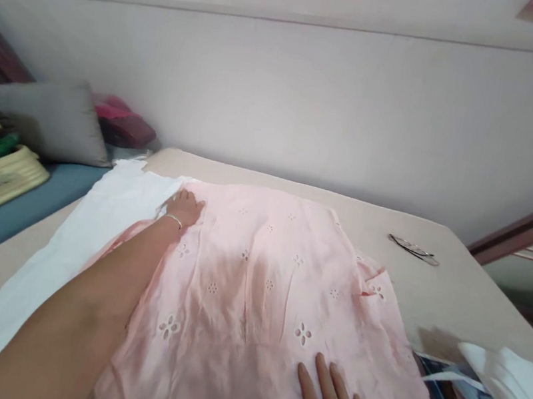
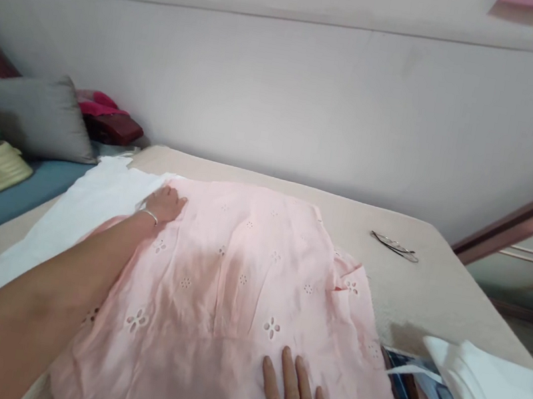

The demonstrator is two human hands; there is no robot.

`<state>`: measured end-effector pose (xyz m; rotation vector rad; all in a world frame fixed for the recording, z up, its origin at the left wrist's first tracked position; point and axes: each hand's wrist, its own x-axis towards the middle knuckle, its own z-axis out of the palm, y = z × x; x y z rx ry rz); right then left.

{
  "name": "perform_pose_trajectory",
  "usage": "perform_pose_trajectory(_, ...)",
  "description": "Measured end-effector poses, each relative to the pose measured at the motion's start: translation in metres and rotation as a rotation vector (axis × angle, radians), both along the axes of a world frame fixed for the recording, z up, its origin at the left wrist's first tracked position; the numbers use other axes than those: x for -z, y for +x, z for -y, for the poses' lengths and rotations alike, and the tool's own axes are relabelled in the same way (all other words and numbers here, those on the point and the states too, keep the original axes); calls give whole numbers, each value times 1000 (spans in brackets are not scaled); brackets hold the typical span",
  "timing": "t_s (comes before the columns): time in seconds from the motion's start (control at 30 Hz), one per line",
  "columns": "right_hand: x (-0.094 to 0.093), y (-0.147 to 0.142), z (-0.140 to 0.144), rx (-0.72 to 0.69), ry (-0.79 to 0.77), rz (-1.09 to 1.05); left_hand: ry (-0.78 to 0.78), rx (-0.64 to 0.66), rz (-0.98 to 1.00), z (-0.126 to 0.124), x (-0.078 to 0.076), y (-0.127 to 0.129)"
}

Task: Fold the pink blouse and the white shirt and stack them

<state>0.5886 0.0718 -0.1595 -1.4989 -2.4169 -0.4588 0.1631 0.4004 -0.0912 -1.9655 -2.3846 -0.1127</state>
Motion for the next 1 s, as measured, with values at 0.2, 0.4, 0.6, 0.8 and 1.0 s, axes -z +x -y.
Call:
perform_pose_trajectory(0.2,-7,-2,2,15,-40,-1,35,108,-4,4,-4,18)
perform_pose_trajectory(0.4,-11,-6,4,29,-57,-35,29,40,8,15,-12,51)
perform_pose_trajectory(0.6,-19,-10,8,57,-169,-105,20,401,3,61,12,95)
perform_pose_trajectory(0.8,-30,-14,14,102,-303,-187,201,272,23,78,-2,107)
perform_pose_trajectory(1.0,-42,-20,16,151,-445,-239,0,332,12,94,9,131)
